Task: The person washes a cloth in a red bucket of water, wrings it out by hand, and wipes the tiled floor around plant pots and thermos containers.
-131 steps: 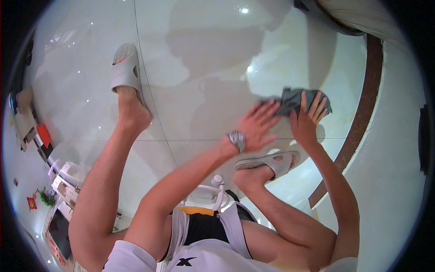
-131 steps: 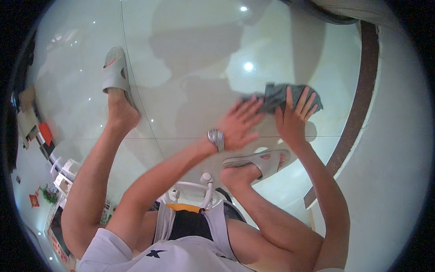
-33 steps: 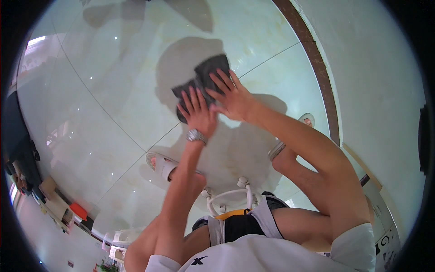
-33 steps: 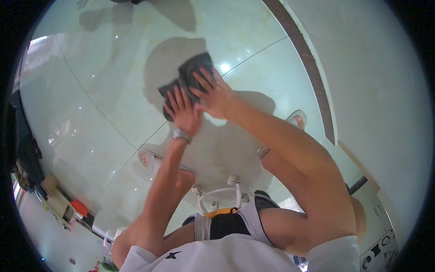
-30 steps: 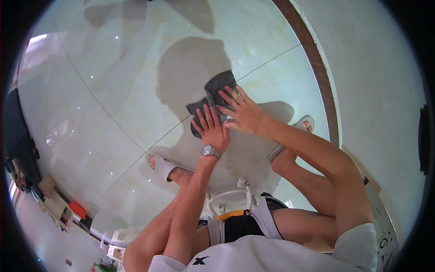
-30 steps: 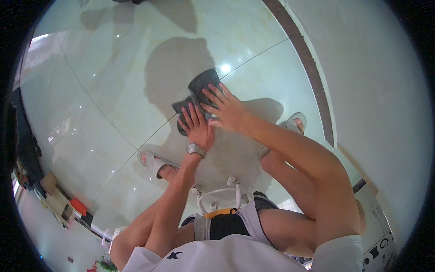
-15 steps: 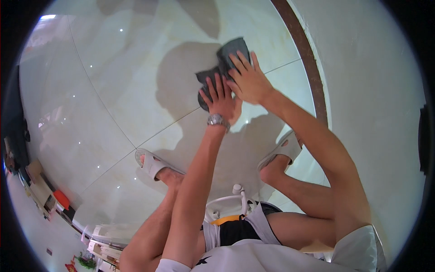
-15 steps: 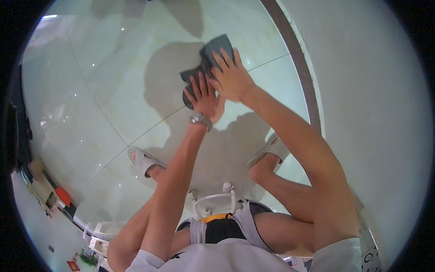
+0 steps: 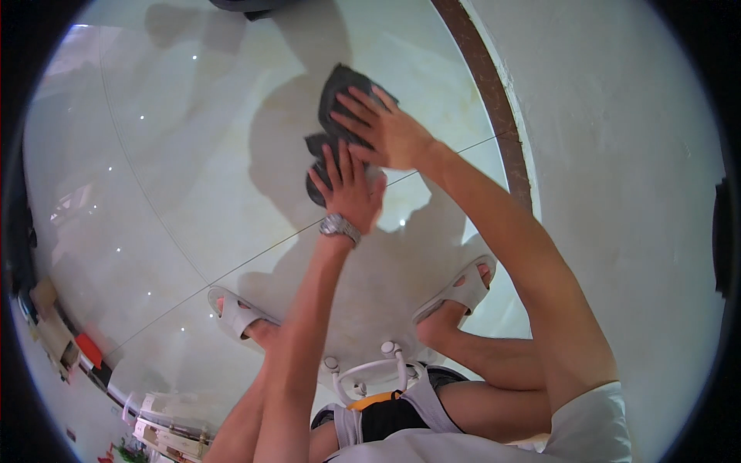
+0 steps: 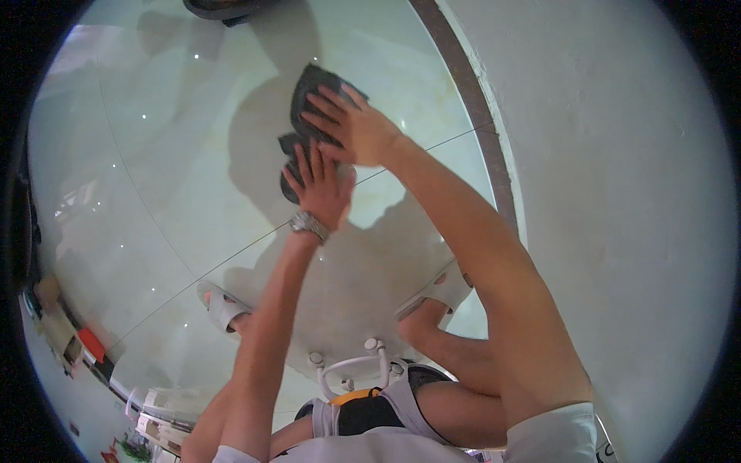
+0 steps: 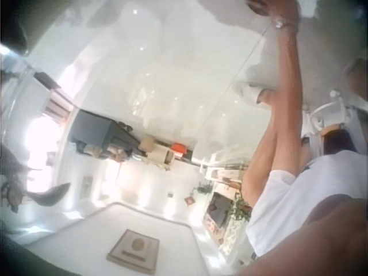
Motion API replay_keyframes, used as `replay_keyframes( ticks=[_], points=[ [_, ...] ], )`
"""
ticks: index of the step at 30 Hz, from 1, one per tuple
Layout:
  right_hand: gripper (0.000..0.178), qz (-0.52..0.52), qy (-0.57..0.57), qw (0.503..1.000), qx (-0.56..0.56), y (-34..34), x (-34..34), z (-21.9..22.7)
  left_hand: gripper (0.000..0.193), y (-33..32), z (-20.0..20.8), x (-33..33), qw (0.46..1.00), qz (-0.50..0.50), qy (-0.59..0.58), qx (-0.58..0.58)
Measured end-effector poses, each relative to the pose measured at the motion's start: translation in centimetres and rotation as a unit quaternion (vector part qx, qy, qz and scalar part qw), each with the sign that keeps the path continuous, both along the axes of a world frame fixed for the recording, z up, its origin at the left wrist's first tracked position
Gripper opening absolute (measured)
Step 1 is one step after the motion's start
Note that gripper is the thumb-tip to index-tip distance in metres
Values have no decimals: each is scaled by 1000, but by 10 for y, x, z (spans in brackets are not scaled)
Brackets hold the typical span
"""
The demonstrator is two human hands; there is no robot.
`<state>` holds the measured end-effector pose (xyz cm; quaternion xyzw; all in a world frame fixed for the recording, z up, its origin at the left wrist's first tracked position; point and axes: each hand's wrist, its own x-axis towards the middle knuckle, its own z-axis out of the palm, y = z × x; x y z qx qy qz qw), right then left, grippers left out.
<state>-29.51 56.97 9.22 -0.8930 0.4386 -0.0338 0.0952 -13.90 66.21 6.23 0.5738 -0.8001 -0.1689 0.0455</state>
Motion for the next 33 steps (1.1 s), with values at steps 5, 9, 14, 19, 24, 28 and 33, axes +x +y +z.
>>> replay_keyframes(
  ticks=[5,9,14,19,24,28,33],
  points=[
    [45,57,-109,986,-110,-104,-22,-44,67,-125,-36,4,971,12,27,-235],
    [49,-135,11,990,-27,-156,-38,-26,68,-230,25,-18,987,-12,-99,123],
    [56,-217,60,974,-13,-185,-53,-17,71,-256,52,-32,994,15,-21,111],
    [61,-249,99,963,-22,-153,-50,-18,69,-229,58,-28,994,-47,1,99],
    [62,-241,92,966,-29,-94,-70,-13,64,-164,50,-50,996,-13,49,71],
    [63,-250,91,964,-7,-29,-82,-10,64,-119,50,-61,993,-23,61,97],
    [66,-231,119,956,135,45,-73,18,62,-7,33,-47,990,-37,137,20]
  ],
)
